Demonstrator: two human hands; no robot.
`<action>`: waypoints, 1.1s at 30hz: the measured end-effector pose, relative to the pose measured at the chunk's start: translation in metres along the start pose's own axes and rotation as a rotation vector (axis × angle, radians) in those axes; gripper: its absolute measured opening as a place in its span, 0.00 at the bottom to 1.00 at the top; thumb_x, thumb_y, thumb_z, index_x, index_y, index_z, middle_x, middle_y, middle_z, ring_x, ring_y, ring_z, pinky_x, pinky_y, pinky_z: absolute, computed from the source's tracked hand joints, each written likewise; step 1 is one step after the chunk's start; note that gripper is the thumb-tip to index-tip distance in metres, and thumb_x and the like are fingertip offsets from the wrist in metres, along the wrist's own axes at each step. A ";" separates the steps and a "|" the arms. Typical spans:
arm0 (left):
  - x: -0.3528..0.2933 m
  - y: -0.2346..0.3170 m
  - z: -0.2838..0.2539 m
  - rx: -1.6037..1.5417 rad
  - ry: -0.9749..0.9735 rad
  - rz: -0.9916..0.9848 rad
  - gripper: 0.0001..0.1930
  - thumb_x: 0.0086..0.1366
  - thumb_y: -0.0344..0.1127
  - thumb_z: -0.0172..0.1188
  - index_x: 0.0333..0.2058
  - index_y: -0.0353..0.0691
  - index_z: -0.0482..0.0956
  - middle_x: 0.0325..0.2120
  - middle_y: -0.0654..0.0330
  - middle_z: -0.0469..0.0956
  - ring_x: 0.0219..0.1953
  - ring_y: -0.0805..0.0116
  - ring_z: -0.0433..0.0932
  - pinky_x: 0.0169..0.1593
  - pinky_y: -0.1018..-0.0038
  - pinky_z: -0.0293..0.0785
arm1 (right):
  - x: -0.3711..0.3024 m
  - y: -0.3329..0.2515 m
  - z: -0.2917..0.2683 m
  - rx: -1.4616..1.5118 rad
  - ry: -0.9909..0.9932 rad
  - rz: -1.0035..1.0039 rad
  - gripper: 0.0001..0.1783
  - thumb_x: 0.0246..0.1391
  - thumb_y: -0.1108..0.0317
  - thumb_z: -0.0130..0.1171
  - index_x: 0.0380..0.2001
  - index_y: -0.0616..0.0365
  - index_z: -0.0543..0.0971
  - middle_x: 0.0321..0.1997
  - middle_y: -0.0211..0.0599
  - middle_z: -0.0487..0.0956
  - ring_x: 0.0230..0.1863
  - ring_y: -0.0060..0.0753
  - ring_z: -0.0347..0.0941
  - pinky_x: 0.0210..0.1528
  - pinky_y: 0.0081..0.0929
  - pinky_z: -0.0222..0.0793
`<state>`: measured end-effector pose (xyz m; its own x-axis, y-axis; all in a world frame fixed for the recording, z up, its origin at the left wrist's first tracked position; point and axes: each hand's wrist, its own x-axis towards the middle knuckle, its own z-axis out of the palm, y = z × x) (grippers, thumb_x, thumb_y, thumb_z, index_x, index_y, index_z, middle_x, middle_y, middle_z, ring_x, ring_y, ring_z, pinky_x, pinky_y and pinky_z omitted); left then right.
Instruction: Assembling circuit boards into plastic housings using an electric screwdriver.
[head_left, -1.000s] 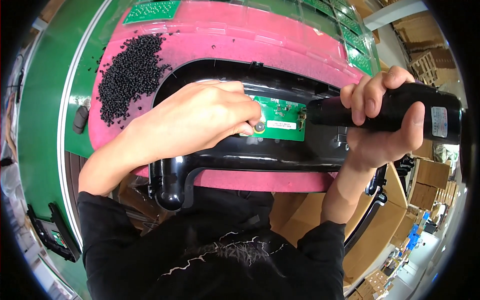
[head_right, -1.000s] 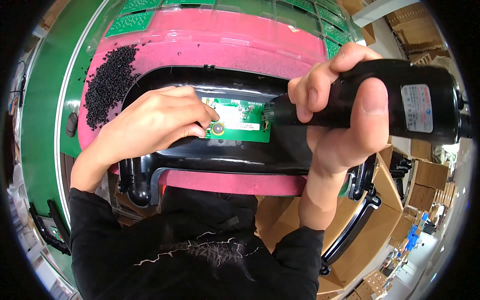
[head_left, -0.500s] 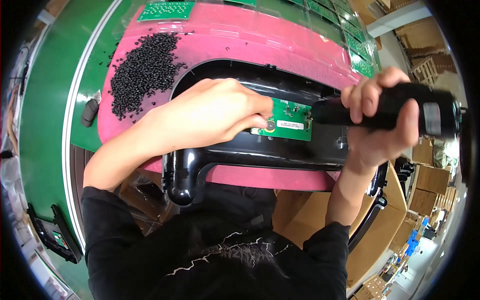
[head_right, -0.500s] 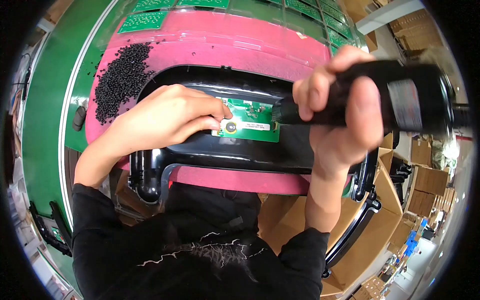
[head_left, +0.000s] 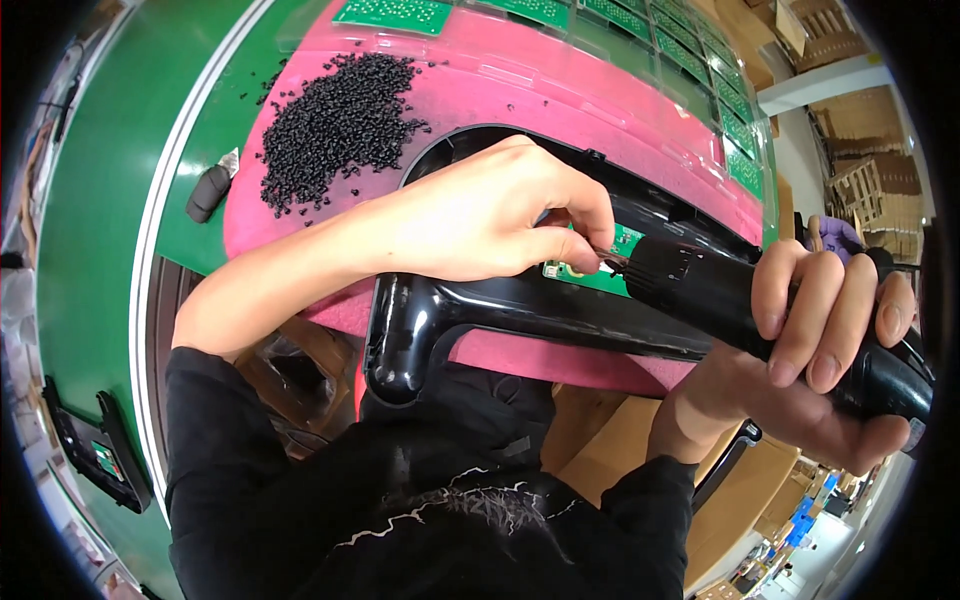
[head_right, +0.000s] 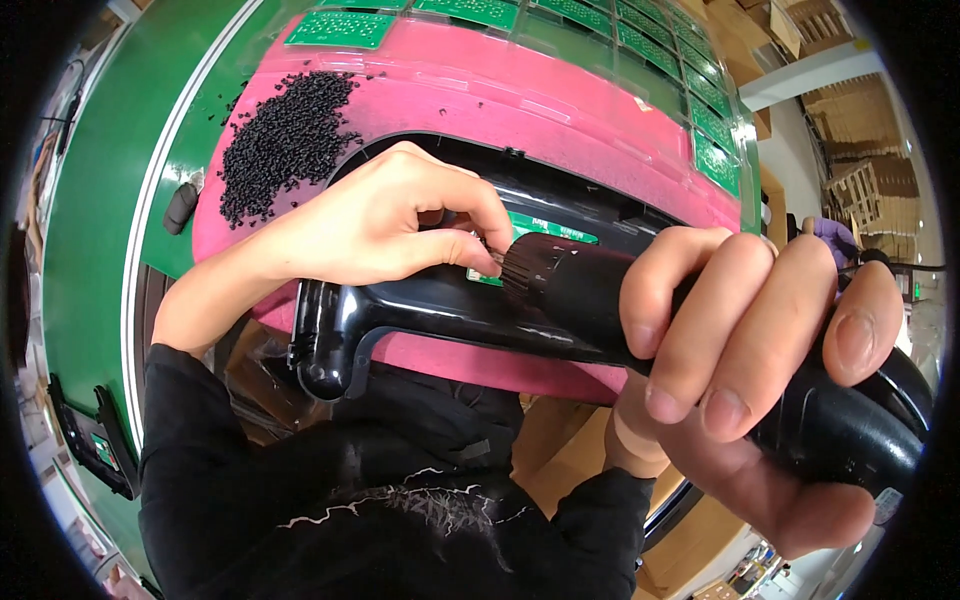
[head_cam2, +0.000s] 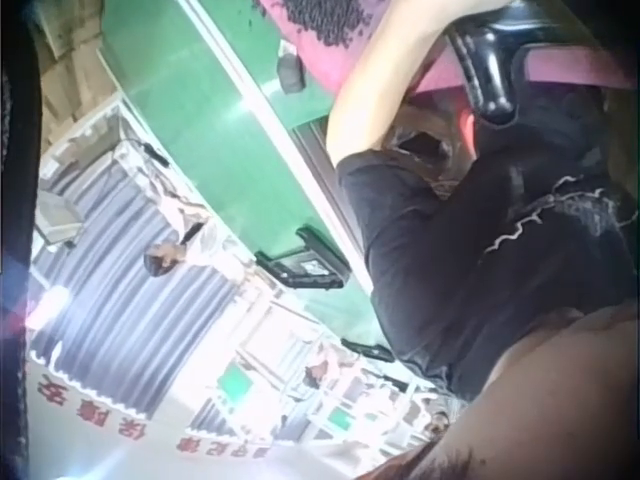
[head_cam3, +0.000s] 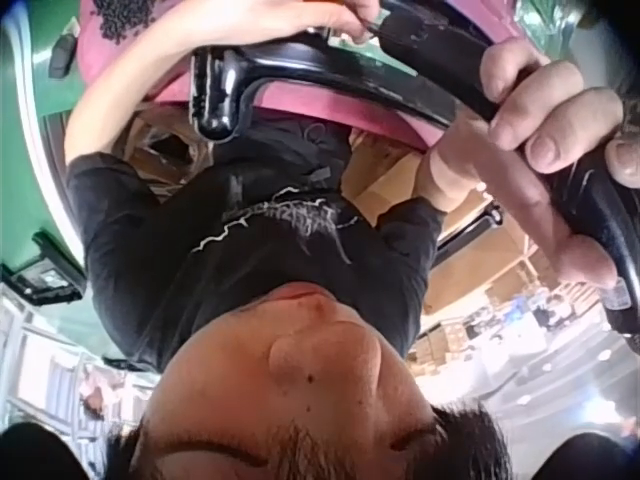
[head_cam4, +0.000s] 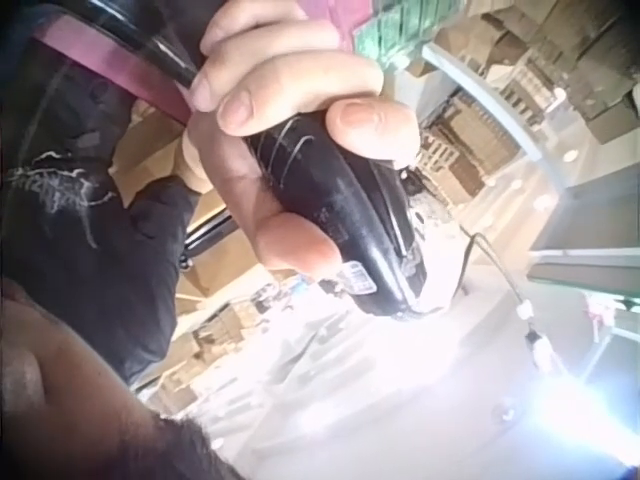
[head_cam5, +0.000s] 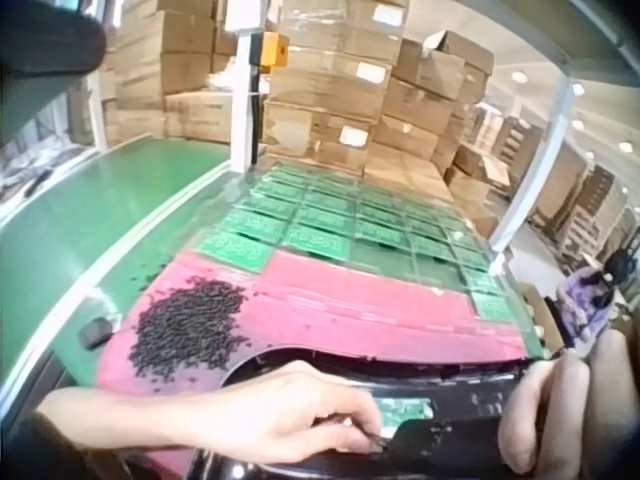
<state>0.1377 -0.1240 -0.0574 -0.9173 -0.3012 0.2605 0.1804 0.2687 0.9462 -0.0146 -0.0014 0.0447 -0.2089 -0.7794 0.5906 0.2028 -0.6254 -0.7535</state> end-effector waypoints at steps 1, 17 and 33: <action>-0.001 -0.002 0.001 -0.059 0.023 0.025 0.06 0.56 0.29 0.66 0.29 0.33 0.81 0.23 0.57 0.81 0.24 0.68 0.79 0.29 0.74 0.72 | 0.001 0.001 -0.001 0.009 -0.031 -0.004 0.28 0.44 0.45 0.64 0.37 0.54 0.68 0.20 0.22 0.70 0.16 0.15 0.65 0.23 0.16 0.57; -0.009 0.002 0.003 0.491 0.290 -0.009 0.16 0.66 0.37 0.57 0.22 0.33 0.73 0.16 0.47 0.70 0.22 0.44 0.73 0.26 0.59 0.67 | -0.004 0.045 -0.021 -0.110 0.053 0.210 0.30 0.55 0.41 0.52 0.41 0.61 0.68 0.20 0.34 0.69 0.16 0.27 0.64 0.27 0.31 0.66; -0.013 -0.010 -0.002 0.563 0.148 -0.017 0.08 0.60 0.34 0.61 0.31 0.34 0.79 0.29 0.53 0.79 0.35 0.49 0.78 0.36 0.59 0.74 | -0.003 0.062 -0.017 -0.163 0.155 0.268 0.30 0.54 0.41 0.52 0.41 0.60 0.69 0.19 0.32 0.69 0.16 0.27 0.61 0.23 0.30 0.61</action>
<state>0.1482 -0.1251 -0.0700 -0.8520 -0.4234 0.3080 -0.0878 0.6955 0.7132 -0.0178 -0.0371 -0.0094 -0.3143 -0.8923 0.3242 0.1172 -0.3754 -0.9194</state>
